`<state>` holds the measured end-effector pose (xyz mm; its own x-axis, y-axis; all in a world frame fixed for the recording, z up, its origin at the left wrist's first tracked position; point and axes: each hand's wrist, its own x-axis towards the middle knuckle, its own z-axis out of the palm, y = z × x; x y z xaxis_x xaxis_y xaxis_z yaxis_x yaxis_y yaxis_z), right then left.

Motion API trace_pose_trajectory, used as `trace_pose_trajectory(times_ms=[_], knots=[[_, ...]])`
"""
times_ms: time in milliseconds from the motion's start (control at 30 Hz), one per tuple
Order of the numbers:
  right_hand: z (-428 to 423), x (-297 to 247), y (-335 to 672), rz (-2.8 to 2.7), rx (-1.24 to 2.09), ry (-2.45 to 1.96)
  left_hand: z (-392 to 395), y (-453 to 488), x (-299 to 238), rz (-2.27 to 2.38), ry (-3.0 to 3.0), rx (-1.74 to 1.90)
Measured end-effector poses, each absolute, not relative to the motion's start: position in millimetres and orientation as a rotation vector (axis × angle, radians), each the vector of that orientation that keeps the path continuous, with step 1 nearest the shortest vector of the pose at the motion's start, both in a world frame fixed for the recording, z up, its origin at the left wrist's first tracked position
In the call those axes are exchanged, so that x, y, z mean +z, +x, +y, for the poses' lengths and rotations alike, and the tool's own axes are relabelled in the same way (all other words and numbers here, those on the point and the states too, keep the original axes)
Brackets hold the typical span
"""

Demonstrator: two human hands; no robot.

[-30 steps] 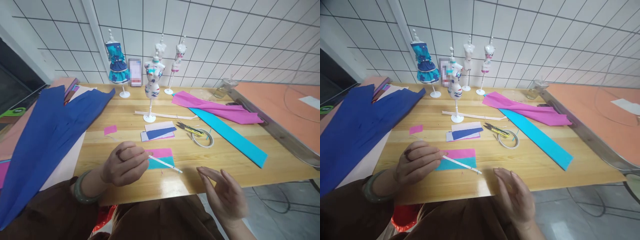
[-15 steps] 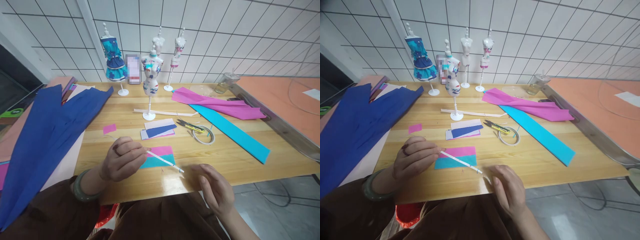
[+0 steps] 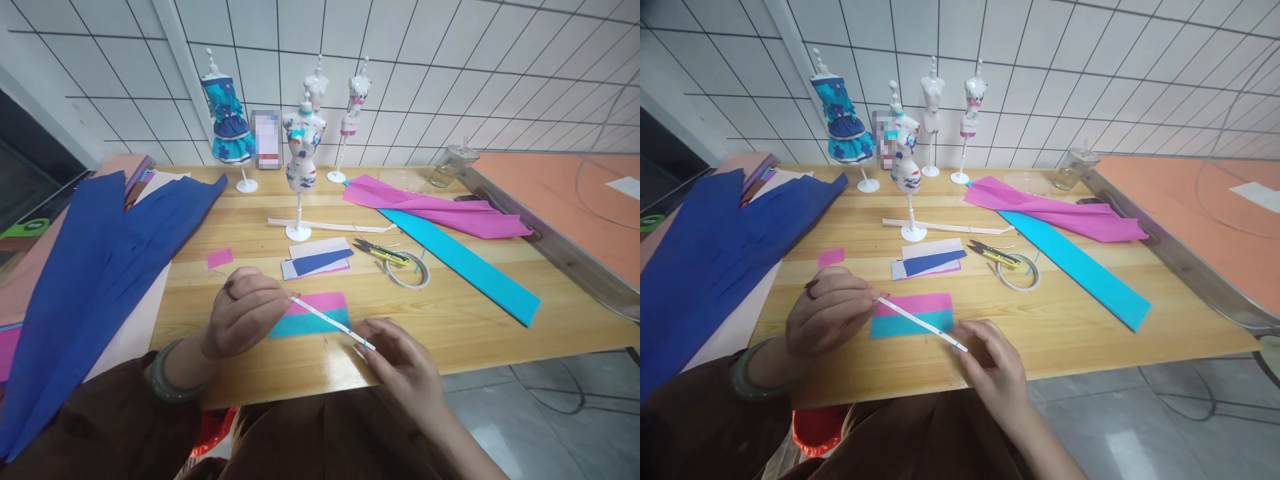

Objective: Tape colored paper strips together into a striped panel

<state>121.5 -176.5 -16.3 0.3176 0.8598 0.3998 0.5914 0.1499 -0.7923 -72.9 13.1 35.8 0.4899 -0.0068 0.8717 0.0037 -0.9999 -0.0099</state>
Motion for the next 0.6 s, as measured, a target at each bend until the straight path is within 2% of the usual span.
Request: trace_pose_trajectory(times_ms=[233,400,600], knots=[[-161.0,7.4,98.4,-1.004,0.579,-1.352,15.0,-66.6,34.9,-0.414,-2.832,-1.686],[-150.9,24.4,93.7,-0.991,0.563,-1.27,13.4,-64.8,29.6,-0.346,-2.867,-1.854],[-141.5,32.0,93.2,-1.146,0.57,-1.075,13.0,-64.2,29.2,-0.357,-2.915,-1.791]])
